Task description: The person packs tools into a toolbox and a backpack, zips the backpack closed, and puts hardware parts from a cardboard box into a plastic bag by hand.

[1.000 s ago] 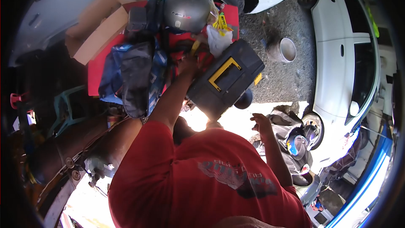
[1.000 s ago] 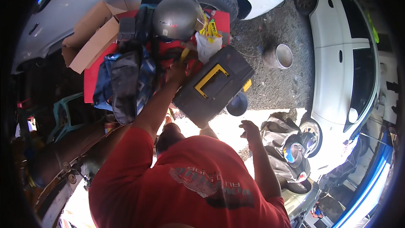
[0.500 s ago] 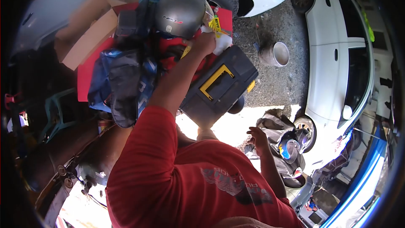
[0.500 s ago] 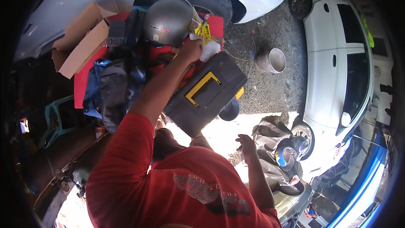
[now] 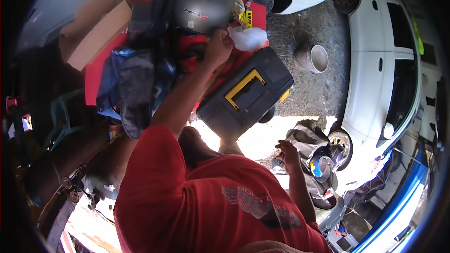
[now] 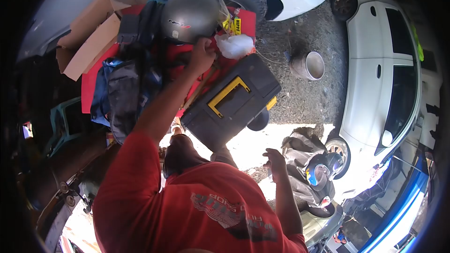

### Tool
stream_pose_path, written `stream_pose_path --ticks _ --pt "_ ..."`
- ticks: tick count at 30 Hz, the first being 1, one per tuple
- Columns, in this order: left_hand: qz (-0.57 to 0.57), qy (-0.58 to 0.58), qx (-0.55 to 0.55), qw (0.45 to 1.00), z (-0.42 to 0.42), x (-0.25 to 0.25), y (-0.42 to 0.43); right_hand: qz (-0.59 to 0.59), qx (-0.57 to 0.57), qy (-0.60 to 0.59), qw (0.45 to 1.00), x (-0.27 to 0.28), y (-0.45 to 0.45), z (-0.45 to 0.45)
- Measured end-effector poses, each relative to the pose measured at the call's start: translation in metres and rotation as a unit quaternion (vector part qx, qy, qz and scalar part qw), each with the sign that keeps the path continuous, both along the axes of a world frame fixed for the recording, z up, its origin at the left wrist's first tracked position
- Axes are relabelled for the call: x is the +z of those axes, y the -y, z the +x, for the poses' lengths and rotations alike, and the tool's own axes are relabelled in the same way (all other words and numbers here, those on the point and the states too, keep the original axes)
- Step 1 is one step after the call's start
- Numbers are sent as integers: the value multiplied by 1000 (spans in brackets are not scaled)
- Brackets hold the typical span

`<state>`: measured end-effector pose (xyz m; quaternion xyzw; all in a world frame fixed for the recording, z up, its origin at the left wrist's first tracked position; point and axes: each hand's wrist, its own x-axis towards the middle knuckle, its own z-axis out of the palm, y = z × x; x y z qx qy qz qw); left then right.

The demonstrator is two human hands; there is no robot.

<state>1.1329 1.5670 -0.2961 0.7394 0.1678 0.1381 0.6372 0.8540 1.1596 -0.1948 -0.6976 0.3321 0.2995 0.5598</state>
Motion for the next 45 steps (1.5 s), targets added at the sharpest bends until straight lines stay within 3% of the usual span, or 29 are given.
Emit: stream_pose_path --ticks 2,3,5,6,8,12,14,17,23,30,33,34,38,40,41,45 --pt "209 -56 -144 966 -30 -26 -19 -3 4 -6 1000 0 4 -1" --pt "207 -59 -140 966 -41 -43 -23 -7 6 -12 1000 1 5 -1" --pt "296 -45 -318 900 -62 -73 -27 -26 17 -22 999 2 4 1" --pt "290 -50 -311 904 -74 -62 -29 -23 16 -28 999 6 2 3" --pt "359 -103 -361 855 -85 -18 -27 -18 10 -31 999 7 0 4" --pt "315 -107 -356 873 -88 -56 -18 -36 34 -28 998 7 -14 8" --pt "283 -79 -275 915 -90 -101 -7 -41 33 -27 998 12 -22 14" --pt "275 -57 -245 928 -92 -116 -5 -9 35 0 999 7 -17 13" --pt "297 4 -340 892 -62 -46 -3 -3 62 5 998 -3 -15 14" --pt "233 48 -383 892 -80 -60 -34 -3 101 22 995 12 -30 18" --pt "74 -76 -374 921 -80 -17 -44 -3 103 18 994 8 -27 16" --pt "-58 -181 -351 917 -79 2 -50 1 100 20 995 9 -30 19" --pt "-172 -204 -329 906 -97 63 -74 83 95 63 990 31 -58 35" --pt "-251 -141 -307 907 -124 106 -83 132 113 80 982 52 -87 51" --pt "-246 -142 -308 908 -138 132 -78 160 117 88 976 62 -104 59" --pt "9 -90 -345 934 -194 208 -26 288 153 126 937 84 -168 87"
